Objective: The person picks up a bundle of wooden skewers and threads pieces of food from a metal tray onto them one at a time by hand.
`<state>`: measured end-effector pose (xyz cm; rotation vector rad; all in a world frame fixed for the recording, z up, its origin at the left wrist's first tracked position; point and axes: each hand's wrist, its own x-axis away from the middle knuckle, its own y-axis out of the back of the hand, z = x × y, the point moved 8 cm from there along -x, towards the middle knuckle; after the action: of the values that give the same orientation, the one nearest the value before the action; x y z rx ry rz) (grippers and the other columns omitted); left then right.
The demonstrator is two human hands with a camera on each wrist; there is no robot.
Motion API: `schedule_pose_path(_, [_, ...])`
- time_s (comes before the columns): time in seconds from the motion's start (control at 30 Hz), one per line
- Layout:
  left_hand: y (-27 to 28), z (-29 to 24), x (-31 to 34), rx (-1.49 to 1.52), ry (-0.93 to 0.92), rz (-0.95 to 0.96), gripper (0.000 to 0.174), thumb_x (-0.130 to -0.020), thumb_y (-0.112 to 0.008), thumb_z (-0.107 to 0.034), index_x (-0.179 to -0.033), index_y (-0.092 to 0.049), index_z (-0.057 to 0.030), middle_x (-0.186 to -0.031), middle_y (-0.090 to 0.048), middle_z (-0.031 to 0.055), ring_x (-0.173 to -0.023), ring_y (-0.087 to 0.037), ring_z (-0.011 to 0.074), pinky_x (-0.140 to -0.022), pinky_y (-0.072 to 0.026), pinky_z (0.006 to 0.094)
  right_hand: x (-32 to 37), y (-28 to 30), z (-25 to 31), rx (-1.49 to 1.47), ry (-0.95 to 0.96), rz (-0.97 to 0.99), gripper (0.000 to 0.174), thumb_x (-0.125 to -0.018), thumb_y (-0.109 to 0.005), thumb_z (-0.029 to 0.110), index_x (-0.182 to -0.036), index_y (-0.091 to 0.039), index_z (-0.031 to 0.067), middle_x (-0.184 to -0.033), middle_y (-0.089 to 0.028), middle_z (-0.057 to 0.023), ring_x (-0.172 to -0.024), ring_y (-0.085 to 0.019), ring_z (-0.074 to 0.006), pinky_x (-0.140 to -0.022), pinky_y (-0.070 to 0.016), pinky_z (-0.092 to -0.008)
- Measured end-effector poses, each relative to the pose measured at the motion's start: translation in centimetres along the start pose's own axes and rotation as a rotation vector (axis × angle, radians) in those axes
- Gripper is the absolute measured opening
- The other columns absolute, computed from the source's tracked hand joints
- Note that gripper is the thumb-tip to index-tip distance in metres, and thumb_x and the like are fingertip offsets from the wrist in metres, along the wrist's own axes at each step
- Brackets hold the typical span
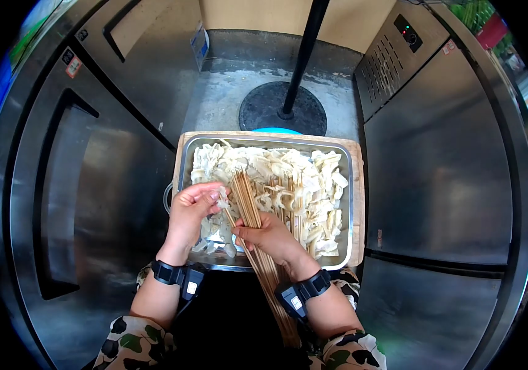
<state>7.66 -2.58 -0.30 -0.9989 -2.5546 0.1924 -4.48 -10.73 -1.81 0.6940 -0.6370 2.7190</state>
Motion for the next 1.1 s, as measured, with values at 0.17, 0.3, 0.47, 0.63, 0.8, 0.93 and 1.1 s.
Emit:
schedule_pose_path(0.17, [-1.3, -0.3, 1.0, -0.171, -0.123, 0.002, 0.019, -0.086, -0.056, -0.005, -0.103, -0.062, -0.0025, -0.097, -0.065, 0.0060, -0.082, -0.059, 0.0075, -0.068, -0.0497, 0.0217, 0.1, 0.2, 0.1, -0.010, 0.012, -0.013, 0.011, -0.081, -0.064, 0.009, -0.090, -0.058, 0.0046, -0.070, -0.063, -0.0051, -0.053, -0.051, -0.0064, -0.049, -0.0405, -0.0176])
schedule_pose_path(0.3, [-2.1, 0.4, 1.9, -0.191, -0.108, 0.052, 0.022, -0.086, -0.056, -0.004, -0.107, -0.061, -0.0032, -0.095, -0.065, 0.0051, -0.078, -0.059, 0.0073, -0.068, -0.0497, 0.0209, 0.3, 0.5, 0.7, 0.012, 0.057, -0.029, 0.010, -0.082, -0.063, 0.009, -0.088, -0.057, 0.0035, -0.067, -0.059, -0.0018, -0.052, -0.050, -0.0053, -0.047, -0.0394, -0.0177])
schedule_pose_path(0.47, [0.6, -1.7, 2.1, -0.282, -0.179, -0.115, 0.016, -0.086, -0.056, -0.004, -0.102, -0.059, -0.0016, -0.085, -0.065, 0.0047, -0.073, -0.060, 0.0074, -0.062, -0.0476, 0.0200, 0.2, 0.5, 0.4, 0.016, 0.024, -0.041, 0.012, -0.081, -0.064, 0.007, -0.091, -0.057, 0.0031, -0.069, -0.062, -0.0054, -0.053, -0.051, -0.0069, -0.048, -0.0405, -0.0173])
schedule_pose_path(0.63, [-0.9, -0.2, 3.6, -1.140, -0.265, 0.158, 0.016, -0.069, -0.068, -0.008, -0.083, -0.061, -0.0128, -0.073, -0.060, 0.0080, -0.066, -0.060, 0.0269, -0.060, -0.0472, 0.0360, 0.0, 0.5, 0.4, 0.006, 0.043, -0.018, 0.010, -0.082, -0.063, 0.007, -0.089, -0.057, 0.0027, -0.069, -0.062, -0.0052, -0.052, -0.051, -0.0070, -0.048, -0.0408, -0.0176])
schedule_pose_path(0.8, [-2.7, 1.7, 4.4, -1.394, -0.376, 0.279, 0.024, -0.066, -0.064, -0.001, -0.089, -0.059, -0.0088, -0.089, -0.055, 0.0089, -0.088, -0.058, 0.0272, -0.071, -0.0485, 0.0383, -0.1, 0.3, 0.3, 0.006, 0.043, -0.006, 0.010, -0.082, -0.063, 0.007, -0.088, -0.057, 0.0028, -0.069, -0.062, -0.0050, -0.052, -0.051, -0.0068, -0.048, -0.0406, -0.0175])
schedule_pose_path(0.93, [-2.1, 2.5, 3.4, -1.447, -0.374, 0.227, 0.032, -0.063, -0.063, 0.003, -0.092, -0.059, -0.0085, -0.089, -0.053, 0.0098, -0.086, -0.058, 0.0282, -0.070, -0.0489, 0.0388, -0.1, 0.3, 0.2, -0.014, 0.030, -0.007, 0.009, -0.082, -0.063, 0.007, -0.088, -0.057, 0.0032, -0.069, -0.062, -0.0049, -0.052, -0.051, -0.0065, -0.048, -0.0405, -0.0171])
schedule_pose_path(1.1, [-1.9, 0.3, 3.6, -1.381, -0.305, 0.132, 0.020, -0.069, -0.062, -0.002, -0.087, -0.058, -0.0076, -0.091, -0.054, 0.0087, -0.081, -0.058, 0.0300, -0.068, -0.0487, 0.0386, 0.0, 0.2, 0.5, -0.017, 0.033, -0.012, 0.009, -0.082, -0.063, 0.008, -0.087, -0.057, 0.0037, -0.069, -0.062, -0.0047, -0.052, -0.051, -0.0060, -0.048, -0.0404, -0.0169])
